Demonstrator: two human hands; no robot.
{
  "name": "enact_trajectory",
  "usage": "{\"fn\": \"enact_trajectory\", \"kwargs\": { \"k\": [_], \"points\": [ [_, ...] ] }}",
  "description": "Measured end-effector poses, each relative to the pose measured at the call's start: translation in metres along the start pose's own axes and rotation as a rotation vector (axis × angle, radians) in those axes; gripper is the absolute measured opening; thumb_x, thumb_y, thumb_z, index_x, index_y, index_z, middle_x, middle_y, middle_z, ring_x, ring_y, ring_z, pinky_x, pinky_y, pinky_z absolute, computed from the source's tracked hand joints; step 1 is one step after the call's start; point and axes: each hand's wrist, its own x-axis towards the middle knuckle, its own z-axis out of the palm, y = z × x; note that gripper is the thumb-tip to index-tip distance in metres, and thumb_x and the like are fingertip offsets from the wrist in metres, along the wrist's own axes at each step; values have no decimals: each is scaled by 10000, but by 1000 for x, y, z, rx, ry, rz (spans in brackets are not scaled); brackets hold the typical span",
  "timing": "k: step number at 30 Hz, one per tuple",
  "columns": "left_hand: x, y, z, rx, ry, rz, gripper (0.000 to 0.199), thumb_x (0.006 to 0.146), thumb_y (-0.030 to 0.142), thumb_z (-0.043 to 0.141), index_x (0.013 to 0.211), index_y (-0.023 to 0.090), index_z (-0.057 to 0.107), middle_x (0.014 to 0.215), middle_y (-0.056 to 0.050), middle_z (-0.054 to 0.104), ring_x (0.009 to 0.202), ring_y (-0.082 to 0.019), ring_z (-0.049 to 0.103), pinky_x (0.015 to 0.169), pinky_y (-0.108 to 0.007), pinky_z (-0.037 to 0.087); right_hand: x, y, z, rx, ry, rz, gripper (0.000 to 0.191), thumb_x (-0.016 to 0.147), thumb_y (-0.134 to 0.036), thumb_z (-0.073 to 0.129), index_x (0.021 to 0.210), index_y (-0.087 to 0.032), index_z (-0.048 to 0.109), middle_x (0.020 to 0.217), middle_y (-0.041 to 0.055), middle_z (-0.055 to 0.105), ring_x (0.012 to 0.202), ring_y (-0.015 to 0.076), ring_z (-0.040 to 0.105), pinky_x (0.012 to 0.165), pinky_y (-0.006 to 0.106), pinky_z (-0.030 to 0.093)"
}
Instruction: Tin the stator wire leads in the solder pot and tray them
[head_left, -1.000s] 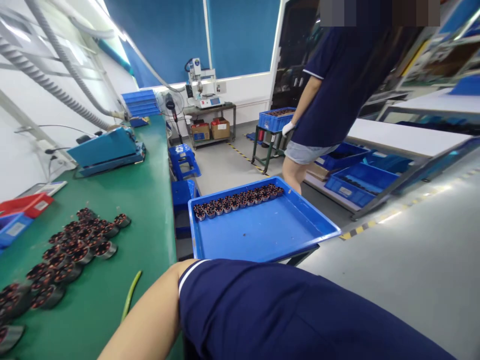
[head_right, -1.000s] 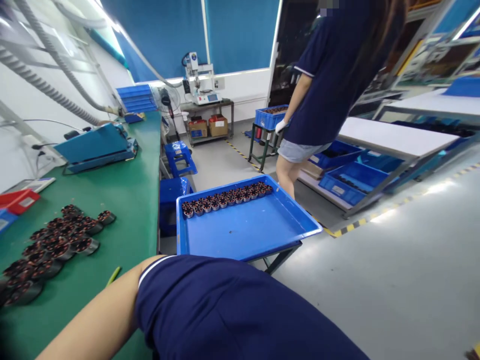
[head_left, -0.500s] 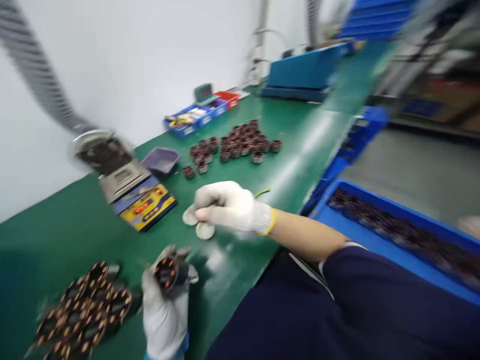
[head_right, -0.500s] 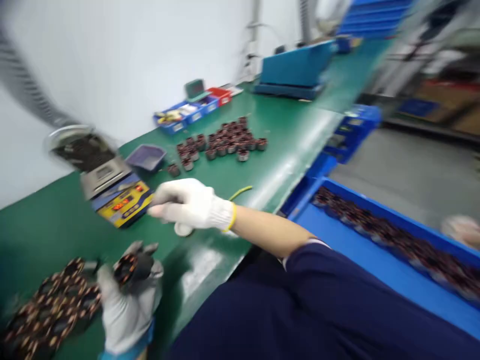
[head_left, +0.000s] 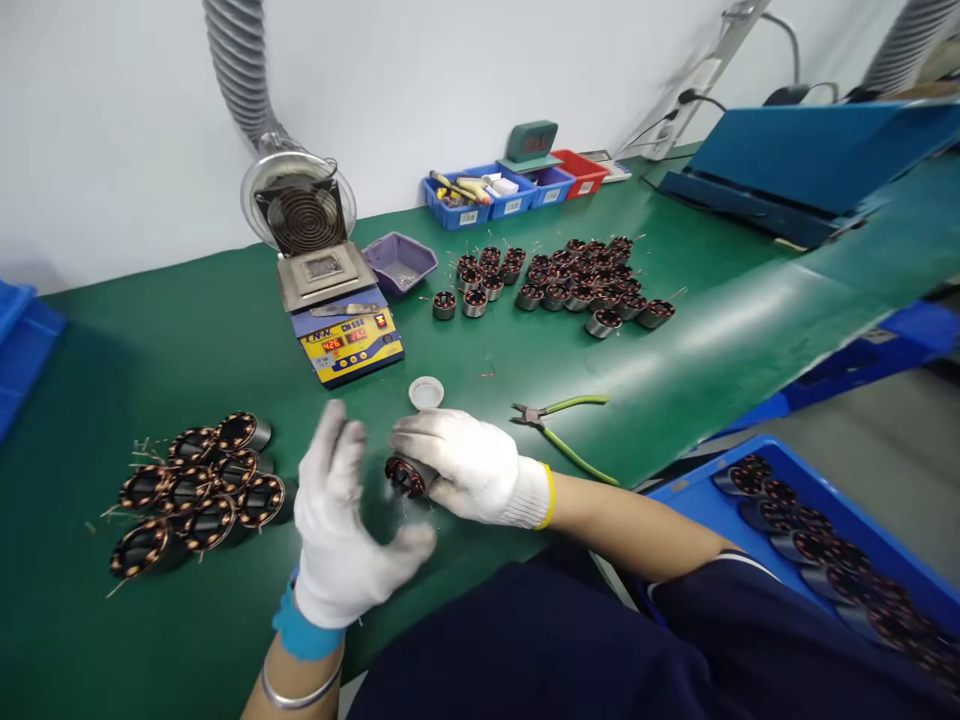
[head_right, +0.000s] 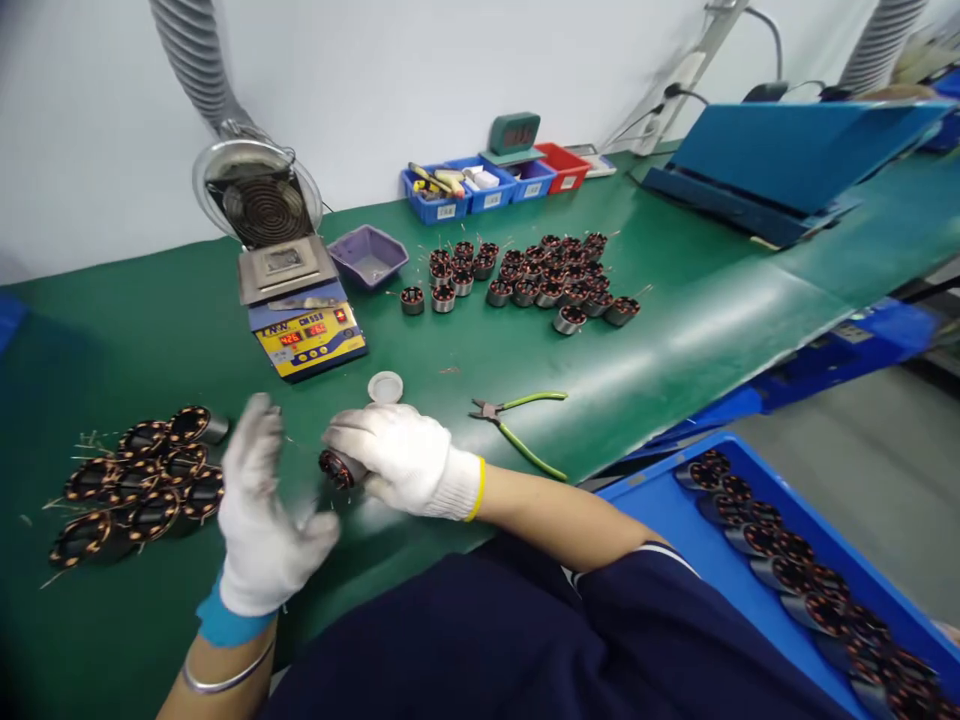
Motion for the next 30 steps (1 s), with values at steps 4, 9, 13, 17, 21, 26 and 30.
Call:
{"fn": "enact_trajectory", "kwargs": {
  "k": [4,9,13,17,21,26,30],
  "points": [
    [-1,-3,-1,69,-191,110,223,894,333,566,1055,199,642,1052,-84,680,969,-228,647,864,-367,507,-8,7,-4,-9,48,-21,494,813,-130,464,1306,-140,490,1283,148,590,1227,213,534,1042,387,471],
    [-5,1,-3,-287,-201,-303,224,917,298,534,729,191,591,652,9,588,532,-124,535,505,-239,443,-12,6,-6,-7,62,-50,473,811,-131,487,1283,-125,493,1256,147,599,1221,194,533,1048,369,473],
    [-7,4,-2,-434,-131,-421,316,928,432,499,783,182,627,679,-6,610,468,-118,497,439,-247,423,-9,0,-9,-13,126,-67,443,826,-134,490,1269,-129,484,1237,144,605,1208,184,542,1049,362,473],
    [-11,6,2,-347,-148,-223,134,856,306,631,810,184,657,734,-19,631,631,-150,595,569,-256,494,-9,-1,-12,17,149,-63,433,817,-132,499,1250,-141,493,1225,141,613,1193,193,559,1038,365,480],
    [-11,15,-2,-639,120,-271,141,877,256,615,750,205,580,676,26,570,522,-122,541,427,-231,415,-14,2,-16,57,160,44,451,810,-192,545,1257,-176,491,1216,122,622,1198,212,572,1021,370,491],
    [-6,13,3,-357,230,-243,337,922,457,519,796,170,642,736,-32,640,645,-170,630,562,-290,520,-14,0,-17,87,126,35,417,790,-185,580,1202,-159,527,1176,123,638,1155,214,594,1014,368,497],
    [-11,13,7,-190,158,-108,206,798,278,705,662,177,587,607,21,556,532,-122,540,515,-260,463,-15,-6,-18,148,80,75,452,740,-190,635,1182,-157,546,1186,113,636,1156,219,593,1020,367,488]
  ]
}}
